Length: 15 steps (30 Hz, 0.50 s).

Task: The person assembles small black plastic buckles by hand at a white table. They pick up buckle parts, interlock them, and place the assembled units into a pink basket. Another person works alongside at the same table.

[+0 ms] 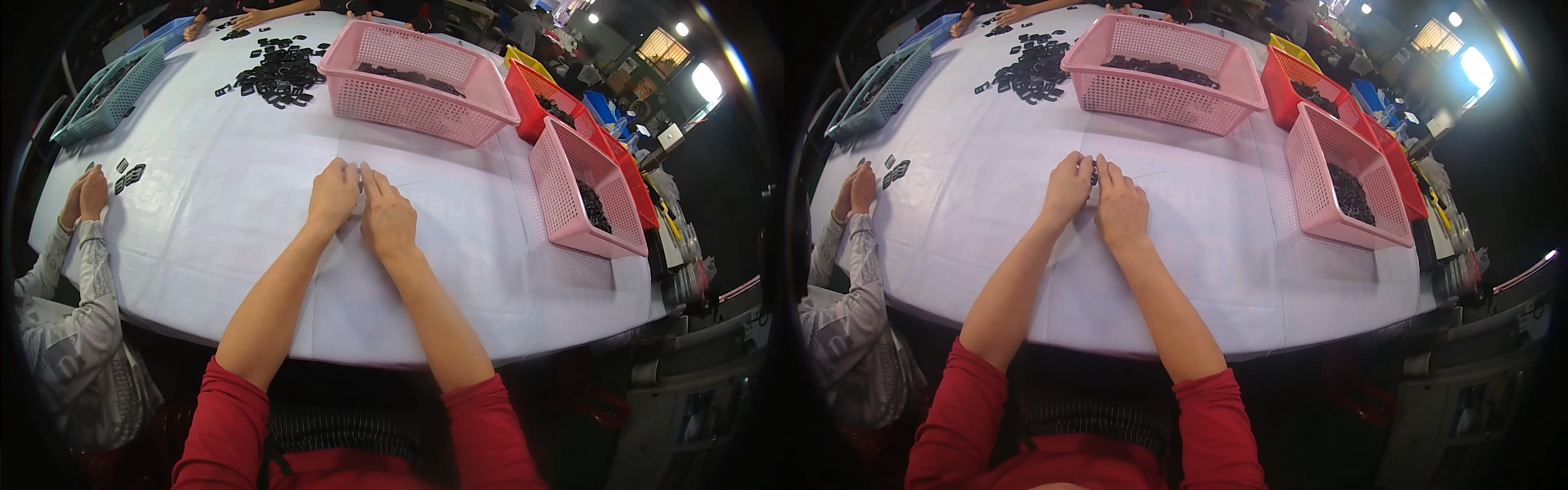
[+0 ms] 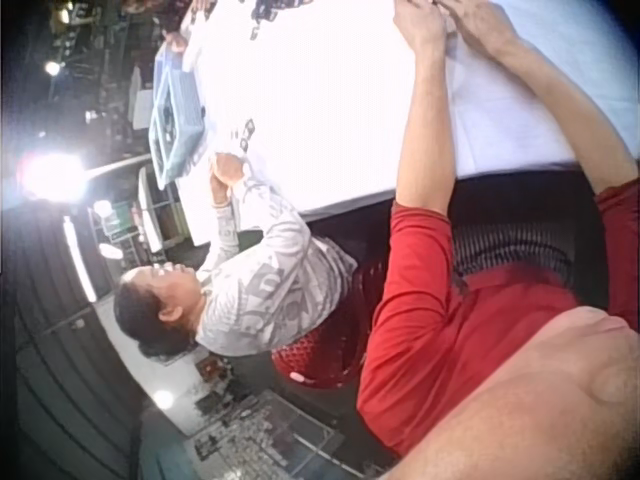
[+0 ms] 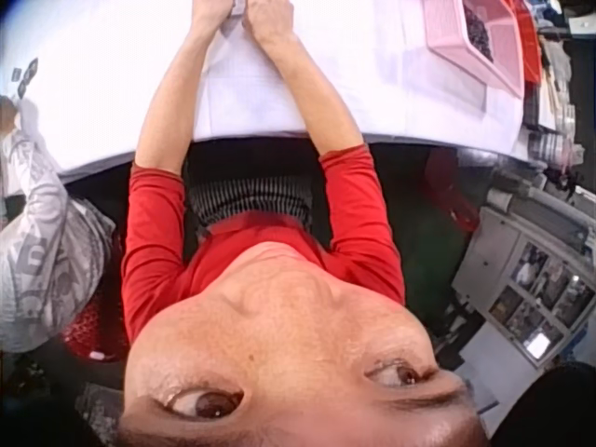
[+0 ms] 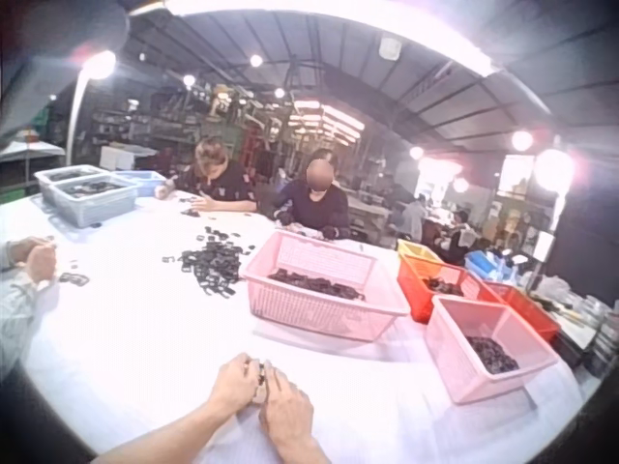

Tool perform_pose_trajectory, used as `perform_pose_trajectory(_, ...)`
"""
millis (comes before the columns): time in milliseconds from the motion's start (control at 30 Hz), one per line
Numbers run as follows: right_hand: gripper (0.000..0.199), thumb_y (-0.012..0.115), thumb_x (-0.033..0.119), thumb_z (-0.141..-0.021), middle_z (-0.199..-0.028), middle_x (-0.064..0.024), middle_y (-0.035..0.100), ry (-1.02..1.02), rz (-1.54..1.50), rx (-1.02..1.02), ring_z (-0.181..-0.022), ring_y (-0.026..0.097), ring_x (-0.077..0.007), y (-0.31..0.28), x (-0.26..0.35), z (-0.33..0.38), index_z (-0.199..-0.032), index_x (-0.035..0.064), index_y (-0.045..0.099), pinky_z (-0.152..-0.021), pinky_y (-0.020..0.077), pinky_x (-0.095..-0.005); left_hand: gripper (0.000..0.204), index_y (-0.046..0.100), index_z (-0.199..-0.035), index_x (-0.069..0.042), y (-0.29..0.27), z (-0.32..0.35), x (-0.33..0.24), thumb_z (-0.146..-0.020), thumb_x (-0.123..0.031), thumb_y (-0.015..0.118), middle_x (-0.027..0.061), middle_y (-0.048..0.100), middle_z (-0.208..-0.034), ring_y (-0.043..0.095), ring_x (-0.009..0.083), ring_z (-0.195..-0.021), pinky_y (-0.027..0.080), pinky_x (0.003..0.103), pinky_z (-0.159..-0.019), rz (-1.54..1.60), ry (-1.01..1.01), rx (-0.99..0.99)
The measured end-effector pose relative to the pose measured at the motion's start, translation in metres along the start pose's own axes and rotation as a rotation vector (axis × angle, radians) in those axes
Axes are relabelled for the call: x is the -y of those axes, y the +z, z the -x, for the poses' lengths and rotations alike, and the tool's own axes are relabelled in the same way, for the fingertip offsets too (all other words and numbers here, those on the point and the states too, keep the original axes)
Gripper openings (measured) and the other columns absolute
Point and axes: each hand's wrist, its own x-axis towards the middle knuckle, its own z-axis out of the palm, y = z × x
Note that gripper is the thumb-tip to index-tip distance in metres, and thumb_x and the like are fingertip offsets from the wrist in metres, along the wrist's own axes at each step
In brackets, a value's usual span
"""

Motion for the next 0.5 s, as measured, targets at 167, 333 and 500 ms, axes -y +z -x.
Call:
perform_pose_trajectory(167, 0.05, 0.05, 0.0, -0.077, -0.112, -0.0049, 0.057, -0.032, -0.092, 0.021, -0.092, 0.059, -0.0247, -0.004, 0.002, 0.006, -0.126, 0.0081, 0.048, -0.082, 0.0467, -0.0401, 0.03, 0.056, -0.087, 0.003, -0.004, -0.005, -0.005, -0.091, -0.025, 0.045, 0.0157, 0.061, -0.071, 0.058, 0.026, -0.059, 0.045, 0.036, -0.057, 0.074, -0.077, -0.036)
perform_pose_trajectory(333, 0.042, 0.049, 0.0, -0.077, -0.114, -0.0079, 0.055, -0.088, 0.04, -0.06, -0.103, 0.055, -0.0264, 0.013, 0.018, 0.017, -0.118, 0.0063, 0.051, -0.088, 0.0438, -0.0422, 0.033, 0.058, -0.088, 0.003, 0.001, -0.013, -0.008, -0.091, -0.026, 0.044, 0.0189, 0.064, -0.078, 0.061, 0.0318, -0.064, 0.047, 0.039, -0.063, 0.19, 0.068, -0.015)
perform_pose_trajectory(500, 0.035, 0.049, 0.0, -0.076, -0.114, -0.0132, 0.054, 0.201, -0.186, -0.203, -0.083, 0.061, -0.0341, -0.007, -0.004, 0.004, -0.111, 0.005, 0.051, -0.069, 0.05, -0.042, 0.031, 0.059, -0.089, 0.002, 0.002, -0.009, -0.015, -0.091, -0.026, 0.045, 0.018, 0.065, -0.076, 0.062, 0.0302, -0.063, 0.046, 0.038, -0.061, 0.276, 0.078, -0.073)
